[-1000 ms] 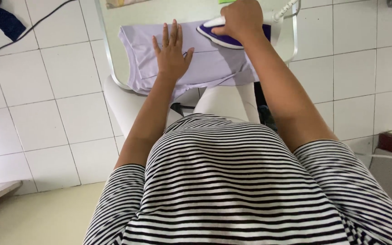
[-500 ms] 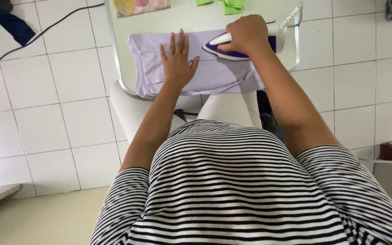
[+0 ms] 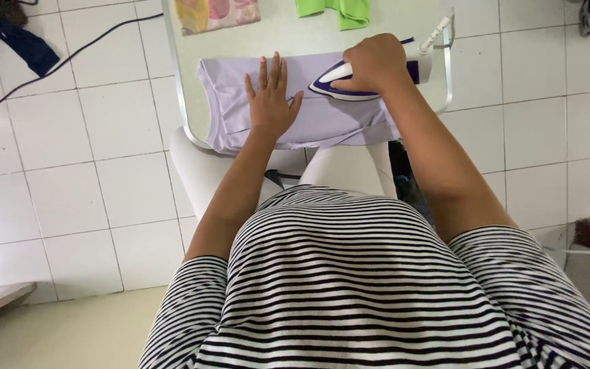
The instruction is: Ironing a folded piece of clothing on a table
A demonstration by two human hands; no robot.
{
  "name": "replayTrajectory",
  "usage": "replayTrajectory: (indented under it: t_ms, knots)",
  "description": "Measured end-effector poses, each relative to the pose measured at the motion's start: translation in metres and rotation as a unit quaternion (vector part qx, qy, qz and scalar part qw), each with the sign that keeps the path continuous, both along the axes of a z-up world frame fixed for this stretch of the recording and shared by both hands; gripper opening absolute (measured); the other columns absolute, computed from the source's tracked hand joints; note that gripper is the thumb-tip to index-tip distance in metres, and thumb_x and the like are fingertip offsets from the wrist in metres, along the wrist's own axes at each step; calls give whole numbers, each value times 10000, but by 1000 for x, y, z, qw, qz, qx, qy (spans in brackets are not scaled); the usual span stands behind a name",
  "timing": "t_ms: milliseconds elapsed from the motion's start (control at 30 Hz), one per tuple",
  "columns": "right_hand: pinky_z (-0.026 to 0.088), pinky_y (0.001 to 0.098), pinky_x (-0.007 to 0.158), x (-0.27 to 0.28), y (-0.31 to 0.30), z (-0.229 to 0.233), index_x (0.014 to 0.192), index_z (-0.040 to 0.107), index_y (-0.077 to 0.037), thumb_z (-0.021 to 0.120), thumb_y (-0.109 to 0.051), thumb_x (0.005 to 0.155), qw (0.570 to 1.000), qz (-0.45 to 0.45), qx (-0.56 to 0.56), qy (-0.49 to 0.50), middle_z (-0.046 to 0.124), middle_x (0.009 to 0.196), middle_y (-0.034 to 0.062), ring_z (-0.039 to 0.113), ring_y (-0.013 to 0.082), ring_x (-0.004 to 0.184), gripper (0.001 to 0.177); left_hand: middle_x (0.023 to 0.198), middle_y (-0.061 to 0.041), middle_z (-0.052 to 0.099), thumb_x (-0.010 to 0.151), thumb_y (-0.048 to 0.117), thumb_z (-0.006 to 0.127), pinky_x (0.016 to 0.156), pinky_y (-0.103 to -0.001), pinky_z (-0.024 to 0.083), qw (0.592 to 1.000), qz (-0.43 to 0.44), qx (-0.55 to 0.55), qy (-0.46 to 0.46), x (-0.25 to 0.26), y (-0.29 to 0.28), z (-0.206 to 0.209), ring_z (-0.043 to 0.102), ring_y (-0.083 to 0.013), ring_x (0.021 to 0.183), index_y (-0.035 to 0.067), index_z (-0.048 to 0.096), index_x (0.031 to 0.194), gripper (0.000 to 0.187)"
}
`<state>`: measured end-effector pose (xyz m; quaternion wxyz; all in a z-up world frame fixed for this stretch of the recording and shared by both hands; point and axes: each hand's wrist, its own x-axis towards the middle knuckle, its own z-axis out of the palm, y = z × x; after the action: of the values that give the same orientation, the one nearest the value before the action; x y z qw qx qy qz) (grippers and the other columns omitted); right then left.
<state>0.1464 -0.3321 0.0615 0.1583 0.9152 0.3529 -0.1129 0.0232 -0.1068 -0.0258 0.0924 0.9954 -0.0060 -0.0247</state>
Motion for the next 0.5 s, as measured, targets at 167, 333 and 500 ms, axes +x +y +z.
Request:
replayTrajectory:
  t_ms: [167, 333, 500]
  knots:
    - [423, 379, 487, 15, 2, -25, 650, 644, -200, 579, -857, 873, 995, -23, 57, -75, 590, 563, -42, 595, 232, 521, 696, 1730, -11, 25, 1103, 575, 381, 1258, -635, 61, 999, 1, -11, 33, -1, -2, 10, -10, -288, 1585, 93, 172, 1678, 778]
    - [469, 392, 506, 24, 9, -33, 740, 726, -197, 618, -901, 894, 989, -96, 55, -94, 665, 635, -1, 649, 259, 575, 728, 1730, -23, 68, 1095, 583, 404, 1251, -643, 89, 1000, -3, -11, -2, -2, -1, 1, 21, -289, 1587, 89, 208, 1669, 782]
    - [495, 416, 584, 11, 4, -10, 789, 721, -203, 565, -873, 926, 998, -49, 31, -31, 686, 676, -1, 680, 281, 669, 701, 1727, -12, -12, 1103, 576, 348, 1260, -624, 65, 998, -1, -3, 57, -2, -2, 19, -39, -276, 1582, 87, 147, 1679, 782]
